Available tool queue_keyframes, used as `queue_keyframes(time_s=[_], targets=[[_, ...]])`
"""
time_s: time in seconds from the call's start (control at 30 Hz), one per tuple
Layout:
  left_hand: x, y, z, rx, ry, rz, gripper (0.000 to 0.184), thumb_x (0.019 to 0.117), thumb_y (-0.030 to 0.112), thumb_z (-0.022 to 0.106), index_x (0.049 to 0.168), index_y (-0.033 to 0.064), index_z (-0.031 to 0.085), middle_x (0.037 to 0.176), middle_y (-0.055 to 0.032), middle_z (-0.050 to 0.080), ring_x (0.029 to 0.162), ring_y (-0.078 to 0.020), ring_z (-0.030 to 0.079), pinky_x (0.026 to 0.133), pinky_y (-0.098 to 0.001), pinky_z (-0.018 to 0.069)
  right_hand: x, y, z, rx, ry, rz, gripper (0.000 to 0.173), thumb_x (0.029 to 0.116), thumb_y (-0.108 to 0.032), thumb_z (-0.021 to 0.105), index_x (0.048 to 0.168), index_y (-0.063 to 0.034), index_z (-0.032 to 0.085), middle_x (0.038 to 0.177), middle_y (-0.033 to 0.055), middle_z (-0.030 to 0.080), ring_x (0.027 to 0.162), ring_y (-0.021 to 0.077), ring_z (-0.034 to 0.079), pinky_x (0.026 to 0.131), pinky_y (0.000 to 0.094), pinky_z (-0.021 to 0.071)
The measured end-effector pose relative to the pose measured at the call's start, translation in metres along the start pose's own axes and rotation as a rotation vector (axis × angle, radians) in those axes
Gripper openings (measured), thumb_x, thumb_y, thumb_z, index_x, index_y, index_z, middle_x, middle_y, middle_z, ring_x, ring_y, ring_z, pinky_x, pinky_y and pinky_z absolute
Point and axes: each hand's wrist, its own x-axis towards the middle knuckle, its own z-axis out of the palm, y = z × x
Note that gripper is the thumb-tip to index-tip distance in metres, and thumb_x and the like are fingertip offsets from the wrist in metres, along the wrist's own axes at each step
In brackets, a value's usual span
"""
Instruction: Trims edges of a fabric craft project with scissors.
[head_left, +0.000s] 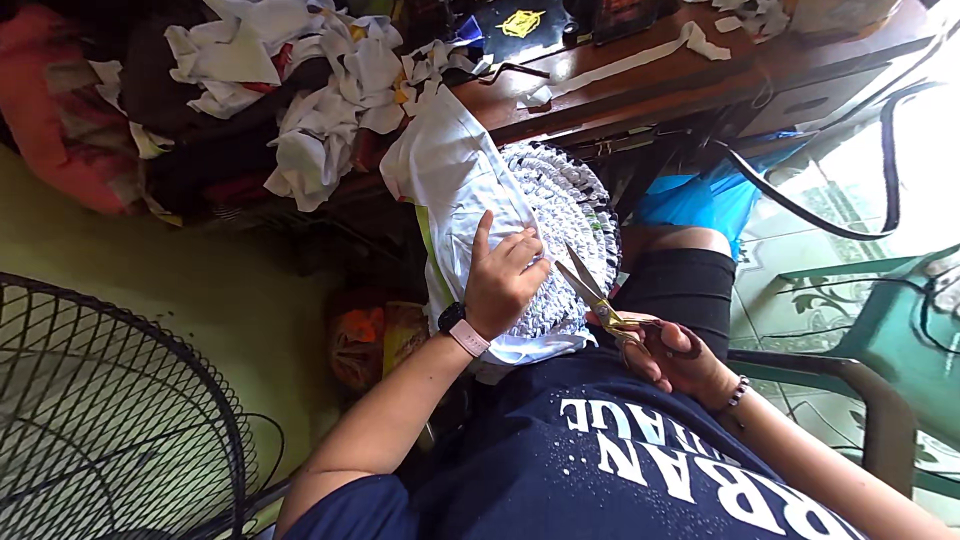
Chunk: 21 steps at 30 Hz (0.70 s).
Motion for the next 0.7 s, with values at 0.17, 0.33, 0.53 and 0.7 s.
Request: queue_keyframes(time_s=[0.17, 0.33, 0.53, 0.7], targets=[[-0.001, 0.0, 0.001, 0.037, 0.003, 0.015, 0.011, 0.0924, 0.009, 0.069, 0.09, 0.0115, 0.079, 0.106, -0.0078, 0.077, 0.118, -0.0285, 0.068, 0.116, -0.0713, 0.0269, -0.001, 0.0, 0.0, -0.019, -0.006, -0.007, 0.069, 0.0908, -0.06, 0.067, 0.143, -0.0149, 0.06, 0.073, -0.0057, 0.069, 0.055, 0.0023, 0.064, 0.05, 0.0159, 0.0531], [0.002, 0.001, 0.0, 0.081, -0.022, 0.015, 0.01, 0.0947, 0.016, 0.069, 0.096, 0.0123, 0.079, 0.105, -0.0055, 0.077, 0.118, -0.0273, 0.068, 0.115, -0.0709, 0.0275, -0.001, 0.0, 0.002, -0.026, -0.002, -0.011, 0.068, 0.0912, -0.06, 0.066, 0.142, -0.0155, 0.061, 0.074, -0.0057, 0.07, 0.055, 0.0019, 0.064, 0.049, 0.0154, 0.0531], [0.009, 0.001, -0.002, 0.075, -0.05, 0.01, 0.011, 0.0935, 0.016, 0.07, 0.097, 0.0109, 0.079, 0.101, -0.0054, 0.077, 0.115, -0.0273, 0.069, 0.115, -0.071, 0.027, 0.0, 0.0, 0.002, -0.027, 0.003, -0.006, 0.068, 0.0918, -0.06, 0.066, 0.142, -0.0151, 0.06, 0.072, -0.0061, 0.069, 0.054, 0.0015, 0.063, 0.049, 0.0153, 0.0523], [0.01, 0.0, -0.002, 0.097, -0.058, 0.027, 0.011, 0.0928, 0.015, 0.07, 0.095, 0.0101, 0.079, 0.101, -0.0058, 0.077, 0.114, -0.0279, 0.069, 0.116, -0.069, 0.0278, -0.001, -0.001, 0.003, -0.021, 0.01, -0.005, 0.067, 0.0916, -0.059, 0.066, 0.142, -0.015, 0.061, 0.072, -0.006, 0.069, 0.054, 0.0016, 0.063, 0.049, 0.0154, 0.0526]])
